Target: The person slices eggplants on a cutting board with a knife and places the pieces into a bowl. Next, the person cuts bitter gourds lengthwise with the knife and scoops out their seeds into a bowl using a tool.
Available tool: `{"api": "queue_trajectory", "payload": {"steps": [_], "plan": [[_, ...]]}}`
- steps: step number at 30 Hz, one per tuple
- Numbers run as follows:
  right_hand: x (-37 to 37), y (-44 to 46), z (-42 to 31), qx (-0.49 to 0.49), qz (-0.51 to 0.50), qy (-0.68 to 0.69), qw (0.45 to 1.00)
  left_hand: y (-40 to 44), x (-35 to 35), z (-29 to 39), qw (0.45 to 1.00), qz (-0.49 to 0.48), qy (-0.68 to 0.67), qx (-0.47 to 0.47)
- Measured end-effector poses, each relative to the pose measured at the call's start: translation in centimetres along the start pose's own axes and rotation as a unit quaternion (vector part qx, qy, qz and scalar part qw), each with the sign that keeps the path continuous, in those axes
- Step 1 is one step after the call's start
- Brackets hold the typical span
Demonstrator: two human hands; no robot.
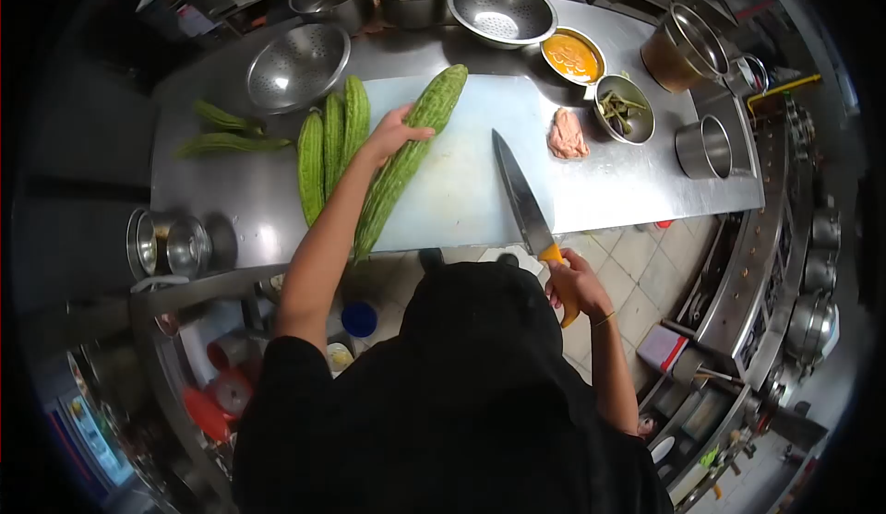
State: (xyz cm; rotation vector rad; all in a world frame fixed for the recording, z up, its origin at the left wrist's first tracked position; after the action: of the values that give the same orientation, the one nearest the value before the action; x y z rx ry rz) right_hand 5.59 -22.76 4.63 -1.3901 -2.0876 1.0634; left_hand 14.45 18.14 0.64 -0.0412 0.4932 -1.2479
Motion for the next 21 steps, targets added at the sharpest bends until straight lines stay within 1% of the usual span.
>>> {"api": "queue_trajectory", "payload": {"steps": [1,2,3,4,5,6,7,8,9,10,11,12,13,15,16,17,18,19,20,21], "plan": [[0.4,-0.3,0.3,0.002,0.005,0.005,1.000,-1.6,1.8,0.2,0.942,-0.162,-0.269,-0.122],[1.5,-0.3,0.5,0.006,-0.021,0.032,0.999,-2.9,2.0,0.5,0.941,-0.167,-0.267,-0.121],[2.6,-0.2,0.6,0.008,-0.049,0.058,0.997,-5.2,2.7,1.5,0.886,-0.226,-0.384,-0.130],[3.4,0.3,1.0,0.016,-0.050,0.095,0.994,-6.9,3.1,2.7,0.812,-0.279,-0.494,-0.139],[4.0,0.8,1.2,0.017,-0.049,0.100,0.994,-7.3,3.3,2.8,0.812,-0.282,-0.490,-0.141],[3.8,1.2,0.7,-0.025,-0.003,0.095,0.995,-7.2,3.3,3.0,0.869,-0.239,-0.425,-0.087],[3.2,1.4,0.4,-0.064,0.042,0.083,0.994,-7.2,3.3,3.1,0.913,-0.190,-0.359,-0.034],[2.2,1.2,-0.6,-0.156,0.117,0.023,0.981,-6.9,2.9,4.1,0.974,-0.126,-0.149,0.116],[0.7,1.1,-1.2,-0.267,0.211,-0.099,0.935,-8.2,3.3,5.3,0.974,-0.127,-0.155,0.105],[0.0,0.4,-2.1,-0.305,0.251,-0.153,0.906,-9.3,3.3,7.3,0.986,-0.079,0.020,0.146],[-0.5,-0.2,-3.3,-0.347,0.287,-0.204,0.869,-10.0,3.6,8.5,0.962,-0.027,0.197,0.185],[-1.2,-0.1,-3.6,-0.386,0.304,-0.237,0.838,-10.0,4.5,8.2,0.953,0.002,0.220,0.210],[-1.5,0.0,-4.2,-0.384,0.301,-0.237,0.840,-9.7,5.6,7.8,0.953,0.002,0.221,0.206],[-1.8,1.2,-3.7,-0.238,0.220,-0.258,0.910,-8.6,7.9,6.0,0.903,-0.019,0.381,0.198],[-1.6,1.4,-4.2,-0.219,0.200,-0.252,0.921,-7.8,8.2,4.6,0.902,-0.020,0.385,0.195],[-2.0,1.7,-4.3,-0.222,0.197,-0.248,0.922,-6.8,8.2,3.4,0.946,-0.048,0.254,0.197],[-2.3,2.1,-4.3,-0.223,0.186,-0.214,0.933,-6.6,7.8,4.2,0.970,-0.078,0.120,0.196],[-2.5,2.2,-3.8,-0.218,0.171,-0.179,0.944,-6.8,7.2,4.3,0.970,-0.080,0.128,0.190],[-2.7,2.5,-3.3,-0.218,0.164,-0.170,0.947,-7.1,7.0,3.9,0.979,-0.163,-0.104,0.059],[-3.1,3.2,-2.6,-0.188,0.145,-0.088,0.967,-7.5,6.8,4.9,0.915,-0.227,-0.326,-0.073]]}}
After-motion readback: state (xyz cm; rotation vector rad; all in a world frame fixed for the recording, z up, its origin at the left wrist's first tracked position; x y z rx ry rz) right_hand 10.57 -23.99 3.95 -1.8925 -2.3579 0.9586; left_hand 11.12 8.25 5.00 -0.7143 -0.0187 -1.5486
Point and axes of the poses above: each hand's wrist, its own y-axis towards the middle knuckle, its own x-axis out of the palm, z = x × y, the point moved 7 cm from there along y, towards the middle knuckle, and after that the axes turned 12 degrees about z, right-handed, at the moved point
